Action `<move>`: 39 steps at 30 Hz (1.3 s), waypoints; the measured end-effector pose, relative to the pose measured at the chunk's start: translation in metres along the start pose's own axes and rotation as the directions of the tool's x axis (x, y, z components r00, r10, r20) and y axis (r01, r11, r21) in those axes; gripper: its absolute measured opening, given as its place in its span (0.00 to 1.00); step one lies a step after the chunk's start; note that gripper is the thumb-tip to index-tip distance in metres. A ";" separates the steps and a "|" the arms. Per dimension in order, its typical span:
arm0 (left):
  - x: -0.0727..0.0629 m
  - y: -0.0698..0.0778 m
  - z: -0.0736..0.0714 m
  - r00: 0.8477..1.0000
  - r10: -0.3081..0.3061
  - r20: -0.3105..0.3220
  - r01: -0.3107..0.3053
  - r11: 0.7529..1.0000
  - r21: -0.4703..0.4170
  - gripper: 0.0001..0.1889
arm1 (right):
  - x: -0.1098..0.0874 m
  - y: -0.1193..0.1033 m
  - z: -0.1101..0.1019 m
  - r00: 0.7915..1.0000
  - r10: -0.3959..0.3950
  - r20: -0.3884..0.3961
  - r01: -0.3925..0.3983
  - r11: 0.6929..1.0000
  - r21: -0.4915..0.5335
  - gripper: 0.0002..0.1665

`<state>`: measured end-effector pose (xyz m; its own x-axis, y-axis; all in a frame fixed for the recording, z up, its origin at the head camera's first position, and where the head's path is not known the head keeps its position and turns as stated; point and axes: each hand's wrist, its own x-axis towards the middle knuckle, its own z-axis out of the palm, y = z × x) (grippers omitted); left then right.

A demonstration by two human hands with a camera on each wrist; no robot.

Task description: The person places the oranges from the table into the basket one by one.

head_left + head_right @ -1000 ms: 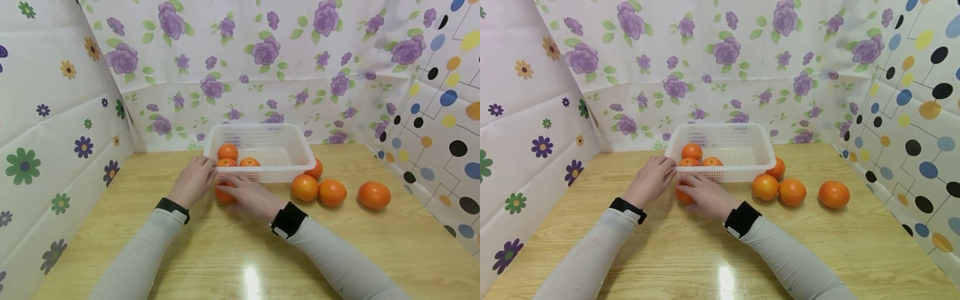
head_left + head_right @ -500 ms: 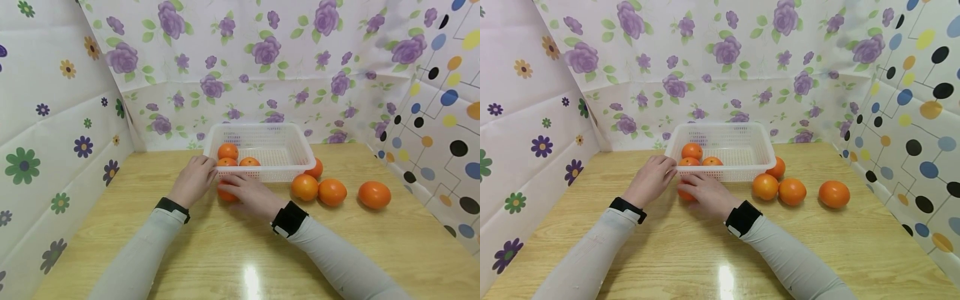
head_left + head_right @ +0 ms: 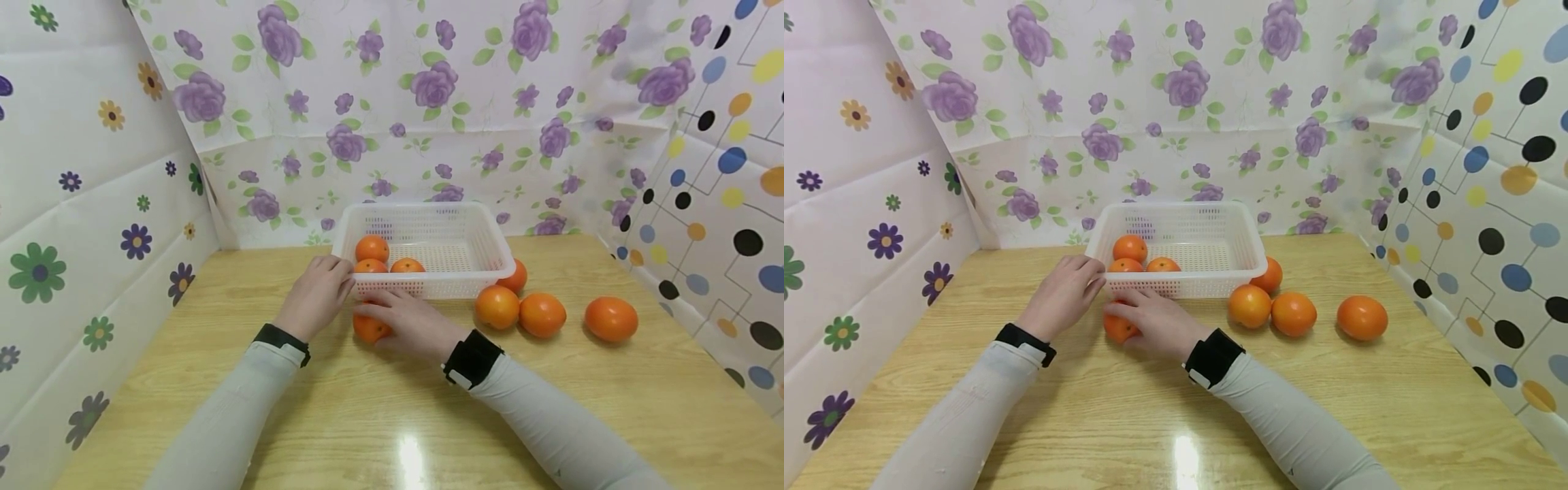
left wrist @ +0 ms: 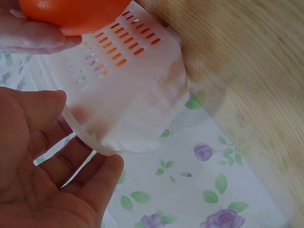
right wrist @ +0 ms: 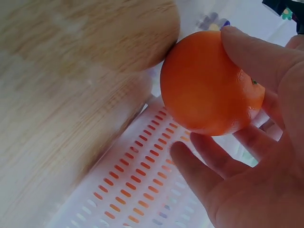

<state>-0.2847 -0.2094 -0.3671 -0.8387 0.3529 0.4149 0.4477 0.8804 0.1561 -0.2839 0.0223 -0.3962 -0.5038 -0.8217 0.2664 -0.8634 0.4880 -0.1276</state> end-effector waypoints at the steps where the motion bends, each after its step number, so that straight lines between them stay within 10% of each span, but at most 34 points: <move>1: 0.000 0.000 0.000 1.000 -0.004 0.003 0.004 1.000 -0.002 0.11 | 0.000 0.000 0.000 1.000 0.004 0.008 -0.004 1.000 0.015 0.41; 39: 0.000 0.002 -0.001 0.999 -0.037 0.030 0.037 0.999 -0.005 0.12 | -0.019 -0.003 -0.029 1.000 -0.011 0.009 0.011 1.000 0.014 0.35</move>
<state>-0.2839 -0.2082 -0.3659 -0.8633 0.3296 0.3822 0.4181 0.8912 0.1758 -0.2709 0.0455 -0.3730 -0.4948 -0.8296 0.2589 -0.8690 0.4751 -0.1385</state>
